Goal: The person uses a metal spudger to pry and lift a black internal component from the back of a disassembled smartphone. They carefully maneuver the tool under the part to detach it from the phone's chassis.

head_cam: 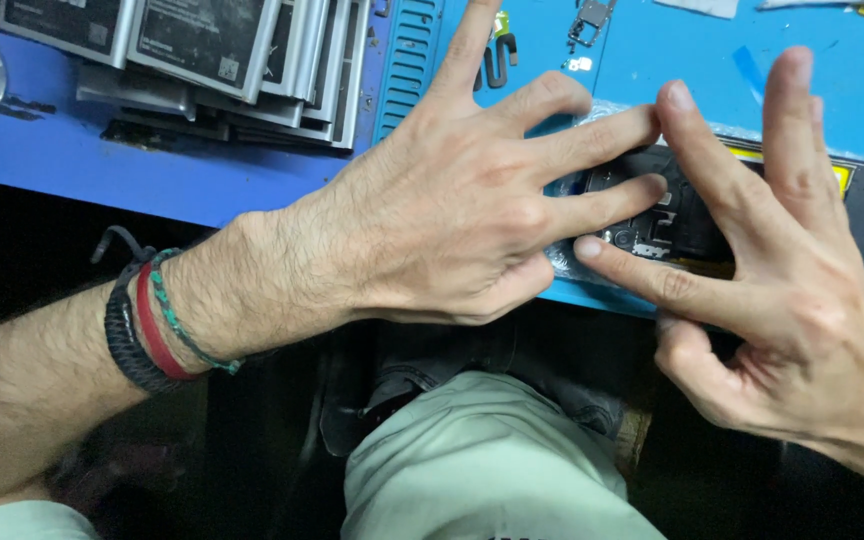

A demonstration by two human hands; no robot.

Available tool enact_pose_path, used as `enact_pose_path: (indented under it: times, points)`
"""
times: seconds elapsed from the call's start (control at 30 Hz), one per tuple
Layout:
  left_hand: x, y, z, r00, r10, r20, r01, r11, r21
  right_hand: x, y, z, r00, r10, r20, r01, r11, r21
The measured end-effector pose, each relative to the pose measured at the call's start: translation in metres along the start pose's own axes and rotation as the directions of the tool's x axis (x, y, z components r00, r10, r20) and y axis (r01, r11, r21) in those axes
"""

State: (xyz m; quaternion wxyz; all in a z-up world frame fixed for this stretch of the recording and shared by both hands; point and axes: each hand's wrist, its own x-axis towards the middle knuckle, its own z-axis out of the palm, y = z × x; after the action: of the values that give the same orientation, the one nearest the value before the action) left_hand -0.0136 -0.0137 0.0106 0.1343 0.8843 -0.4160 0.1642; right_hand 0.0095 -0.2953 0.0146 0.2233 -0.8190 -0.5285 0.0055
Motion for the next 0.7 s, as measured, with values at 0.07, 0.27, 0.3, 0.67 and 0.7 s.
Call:
enact_pose_path:
  times: [0.07,0.27,0.3,0.67,0.7]
  points:
    - [-0.001,-0.001,0.001,1.000,0.000,0.019,-0.001,0.999,0.033,-0.010,-0.001,-0.002,1.000,-0.028,0.013,0.029,0.997,-0.073]
    - [-0.008,-0.001,0.006,0.999,-0.007,0.051,0.004,0.999,0.052,-0.034,0.008,-0.021,0.999,0.033,0.031,-0.025,0.972,-0.232]
    - [-0.007,-0.002,0.007,0.998,-0.008,0.067,0.004,0.998,0.064,-0.036,0.011,-0.026,0.995,0.073,0.068,-0.049,0.952,-0.304]
    - [-0.005,-0.001,0.005,0.997,-0.009,0.072,0.005,0.998,0.059,-0.031,0.022,-0.017,0.991,-0.097,0.092,0.123,0.934,-0.336]
    - [-0.005,-0.001,0.005,0.998,-0.005,0.067,0.003,0.999,0.037,-0.028,0.022,-0.018,0.986,-0.112,0.126,0.150,0.923,-0.353]
